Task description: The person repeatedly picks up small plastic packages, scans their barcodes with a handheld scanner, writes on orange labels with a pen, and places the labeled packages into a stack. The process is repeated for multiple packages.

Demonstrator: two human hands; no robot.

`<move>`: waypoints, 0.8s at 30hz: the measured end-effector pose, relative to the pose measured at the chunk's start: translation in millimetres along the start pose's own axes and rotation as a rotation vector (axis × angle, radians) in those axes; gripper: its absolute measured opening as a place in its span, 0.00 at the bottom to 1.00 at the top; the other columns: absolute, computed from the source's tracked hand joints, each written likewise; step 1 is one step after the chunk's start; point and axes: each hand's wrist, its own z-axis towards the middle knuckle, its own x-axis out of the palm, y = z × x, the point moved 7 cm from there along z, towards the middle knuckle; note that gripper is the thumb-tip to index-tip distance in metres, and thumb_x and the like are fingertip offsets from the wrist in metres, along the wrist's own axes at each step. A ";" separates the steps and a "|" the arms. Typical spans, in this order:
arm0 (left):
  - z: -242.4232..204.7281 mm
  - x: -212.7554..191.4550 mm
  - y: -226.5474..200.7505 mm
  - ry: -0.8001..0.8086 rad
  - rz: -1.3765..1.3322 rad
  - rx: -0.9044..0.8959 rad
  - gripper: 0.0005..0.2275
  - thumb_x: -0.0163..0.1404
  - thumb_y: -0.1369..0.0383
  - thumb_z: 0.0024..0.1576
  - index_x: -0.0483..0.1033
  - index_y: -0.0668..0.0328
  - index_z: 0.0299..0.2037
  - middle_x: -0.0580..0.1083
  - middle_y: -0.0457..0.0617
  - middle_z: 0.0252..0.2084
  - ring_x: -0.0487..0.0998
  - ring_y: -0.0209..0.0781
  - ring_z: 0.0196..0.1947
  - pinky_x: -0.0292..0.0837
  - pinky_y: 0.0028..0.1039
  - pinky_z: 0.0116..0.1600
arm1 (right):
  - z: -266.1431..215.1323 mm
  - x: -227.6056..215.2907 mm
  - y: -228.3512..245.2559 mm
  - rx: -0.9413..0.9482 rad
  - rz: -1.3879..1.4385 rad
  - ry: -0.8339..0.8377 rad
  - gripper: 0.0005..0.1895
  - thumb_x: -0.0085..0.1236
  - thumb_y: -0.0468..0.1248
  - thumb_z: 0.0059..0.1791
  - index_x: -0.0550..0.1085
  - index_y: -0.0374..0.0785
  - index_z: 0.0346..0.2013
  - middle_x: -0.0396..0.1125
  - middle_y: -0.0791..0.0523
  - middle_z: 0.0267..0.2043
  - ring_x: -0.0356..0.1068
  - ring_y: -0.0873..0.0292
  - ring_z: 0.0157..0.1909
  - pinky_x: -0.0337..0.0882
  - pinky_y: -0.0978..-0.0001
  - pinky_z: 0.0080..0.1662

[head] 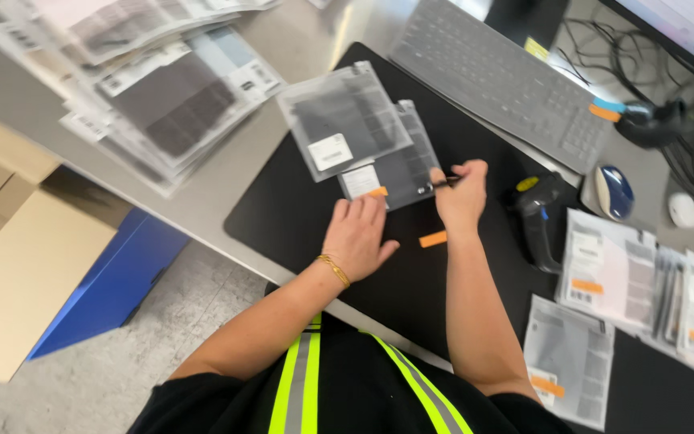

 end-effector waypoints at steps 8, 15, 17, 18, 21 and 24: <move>1.8 -6.9 -0.2 -0.072 -0.094 0.017 0.31 0.59 0.55 0.51 0.71 0.62 0.62 0.69 0.54 0.57 0.69 0.55 0.55 0.60 0.50 0.61 | -15.7 -29.3 13.1 0.091 0.300 -0.069 0.24 0.73 0.34 0.41 0.61 0.38 0.35 0.63 0.58 0.30 0.62 0.62 0.33 0.71 0.65 0.39; 23.2 14.6 40.2 -0.105 0.059 -0.030 0.27 0.54 0.47 0.53 0.78 0.49 0.59 0.56 0.65 0.76 0.53 0.74 0.74 0.45 0.74 0.66 | -5.3 -253.4 -127.5 0.260 0.923 -0.392 0.11 0.53 0.38 0.53 0.62 0.43 0.29 0.54 0.61 0.33 0.60 0.64 0.35 0.77 0.68 0.39; 26.8 23.2 50.5 -0.090 0.044 -0.049 0.30 0.52 0.46 0.54 0.76 0.55 0.63 0.56 0.65 0.76 0.53 0.72 0.74 0.46 0.74 0.67 | -10.5 -341.8 -179.1 0.245 0.678 -0.482 0.14 0.61 0.32 0.50 0.62 0.43 0.34 0.58 0.60 0.35 0.62 0.63 0.34 0.74 0.69 0.37; 27.0 27.2 54.3 -0.071 0.074 -0.052 0.32 0.52 0.45 0.55 0.74 0.59 0.64 0.57 0.62 0.74 0.54 0.70 0.74 0.47 0.73 0.69 | -15.1 -380.3 -205.5 0.237 0.560 -0.520 0.18 0.66 0.28 0.48 0.62 0.43 0.36 0.59 0.59 0.36 0.64 0.63 0.33 0.72 0.69 0.35; 32.0 36.2 58.1 -0.035 0.133 -0.061 0.35 0.51 0.43 0.55 0.72 0.67 0.64 0.60 0.57 0.72 0.54 0.68 0.74 0.49 0.72 0.69 | -46.3 -468.3 -294.0 0.408 0.442 -0.601 0.25 0.70 0.24 0.42 0.60 0.42 0.37 0.63 0.56 0.33 0.65 0.61 0.24 0.66 0.70 0.26; 30.2 38.0 44.4 -0.019 0.149 -0.042 0.37 0.50 0.43 0.55 0.71 0.69 0.66 0.61 0.55 0.74 0.55 0.66 0.76 0.48 0.72 0.70 | -75.6 -506.2 -355.7 0.576 0.083 -0.652 0.26 0.72 0.26 0.41 0.60 0.38 0.38 0.67 0.50 0.32 0.70 0.59 0.22 0.68 0.66 0.22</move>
